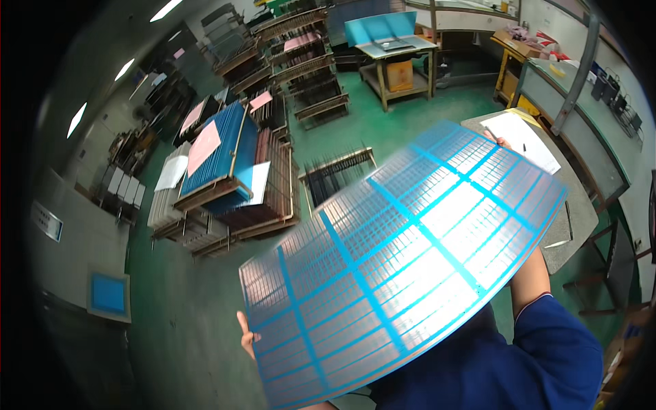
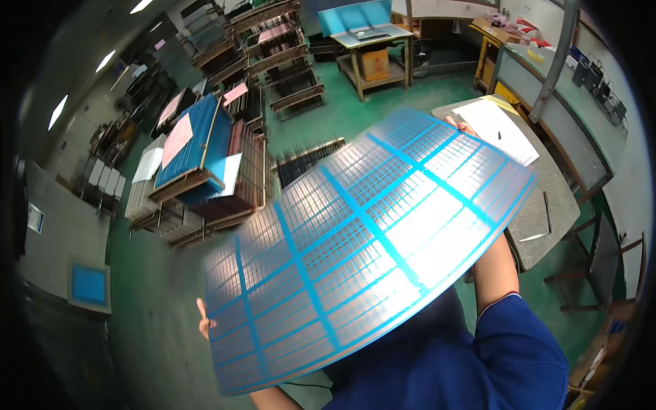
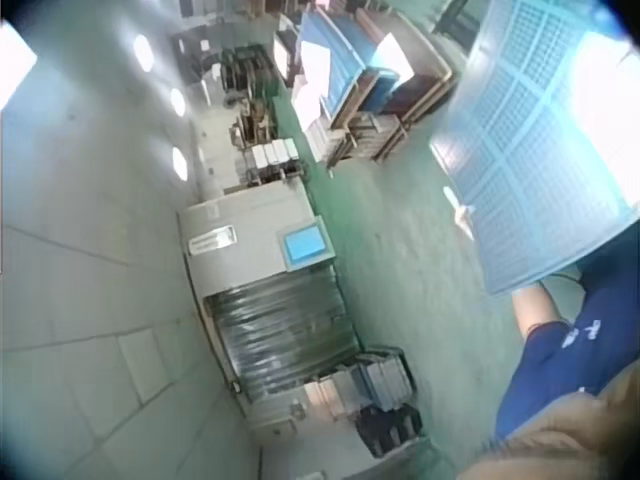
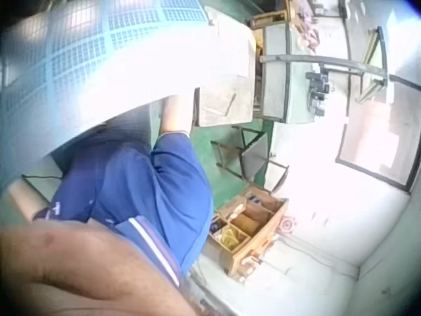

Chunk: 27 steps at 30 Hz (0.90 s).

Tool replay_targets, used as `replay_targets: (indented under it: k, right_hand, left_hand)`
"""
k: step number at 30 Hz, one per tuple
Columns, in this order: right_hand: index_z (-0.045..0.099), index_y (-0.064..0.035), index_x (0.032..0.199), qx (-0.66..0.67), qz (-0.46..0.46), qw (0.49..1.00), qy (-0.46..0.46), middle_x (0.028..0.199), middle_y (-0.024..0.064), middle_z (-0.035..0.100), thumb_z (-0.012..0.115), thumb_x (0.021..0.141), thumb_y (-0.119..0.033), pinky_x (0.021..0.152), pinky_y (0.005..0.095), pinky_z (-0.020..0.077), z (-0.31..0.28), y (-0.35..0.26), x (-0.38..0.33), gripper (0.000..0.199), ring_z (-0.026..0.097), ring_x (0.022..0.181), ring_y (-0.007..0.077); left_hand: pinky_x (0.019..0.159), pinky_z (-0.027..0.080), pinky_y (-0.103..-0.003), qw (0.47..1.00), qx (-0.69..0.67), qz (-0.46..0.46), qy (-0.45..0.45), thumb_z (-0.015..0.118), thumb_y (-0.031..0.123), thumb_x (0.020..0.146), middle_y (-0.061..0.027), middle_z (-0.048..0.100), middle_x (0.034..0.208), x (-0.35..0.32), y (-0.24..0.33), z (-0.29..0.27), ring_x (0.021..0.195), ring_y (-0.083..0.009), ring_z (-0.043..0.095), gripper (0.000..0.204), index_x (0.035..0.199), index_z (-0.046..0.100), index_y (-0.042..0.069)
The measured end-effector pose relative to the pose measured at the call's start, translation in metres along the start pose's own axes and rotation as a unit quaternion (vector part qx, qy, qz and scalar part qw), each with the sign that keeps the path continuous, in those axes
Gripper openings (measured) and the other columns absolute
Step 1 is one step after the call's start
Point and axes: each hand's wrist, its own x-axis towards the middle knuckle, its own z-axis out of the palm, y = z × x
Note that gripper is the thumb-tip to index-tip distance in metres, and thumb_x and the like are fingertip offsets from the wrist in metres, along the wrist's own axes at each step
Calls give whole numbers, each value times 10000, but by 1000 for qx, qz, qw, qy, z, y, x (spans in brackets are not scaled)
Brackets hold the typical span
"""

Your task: Picking up thin blue metal sheets from a stack and inserting them into a specialized vertical rack.

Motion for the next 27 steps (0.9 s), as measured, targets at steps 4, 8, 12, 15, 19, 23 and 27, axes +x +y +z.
replay_targets:
  k: [4,8,12,15,19,23,27]
  right_hand:
    - [532,-45,1141,24,3,1000,19,1105,47,584,494,945,-229,915,308,436,-2,4,-11,271,554,1030,175]
    - [528,-43,1150,49,27,998,15,1117,53,583,483,950,-236,926,320,433,-4,10,-17,281,549,1050,186]
    - [525,-42,1159,62,53,997,9,1129,59,583,471,955,-243,936,331,430,-19,18,-18,291,544,1071,196]
    - [522,-41,1165,83,87,993,-7,1138,64,583,462,959,-248,943,340,428,-35,33,-23,298,540,1086,204]
    - [518,-39,1174,112,150,981,-45,1150,70,582,451,964,-256,953,351,425,-71,44,-58,308,535,1107,214]
    - [515,-36,1184,188,240,953,-8,1176,91,575,425,975,-269,957,368,427,-31,44,-98,326,526,1131,235]
    - [507,-23,1191,289,269,918,24,1229,135,548,416,981,-257,958,398,435,-29,49,-97,327,524,1133,263]
  left_hand:
    - [981,425,-383,951,-51,-255,165,396,246,972,-144,367,1399,25,42,86,1184,-259,470,356,1268,431,53]
    - [972,433,-387,930,-137,-322,112,343,302,994,-116,462,1323,-22,0,-4,1174,-228,478,437,1338,376,34]
    - [963,430,-364,863,-283,-405,106,330,290,1003,-84,491,1296,-14,30,21,1167,-216,484,429,1354,365,48]
    - [951,430,-337,862,-261,-406,153,399,223,988,-51,513,1269,-21,26,34,1173,-180,477,435,1388,327,66]
    - [945,444,-324,864,-240,-418,148,445,126,964,-51,478,1298,-23,13,42,1182,-160,469,474,1408,285,77]
    - [941,456,-331,879,-287,-358,129,424,105,965,-81,440,1329,0,24,76,1169,-172,485,481,1411,247,71]
    - [952,452,-339,904,-230,-339,119,401,141,977,-102,435,1329,13,30,84,1166,-188,492,477,1410,225,48]
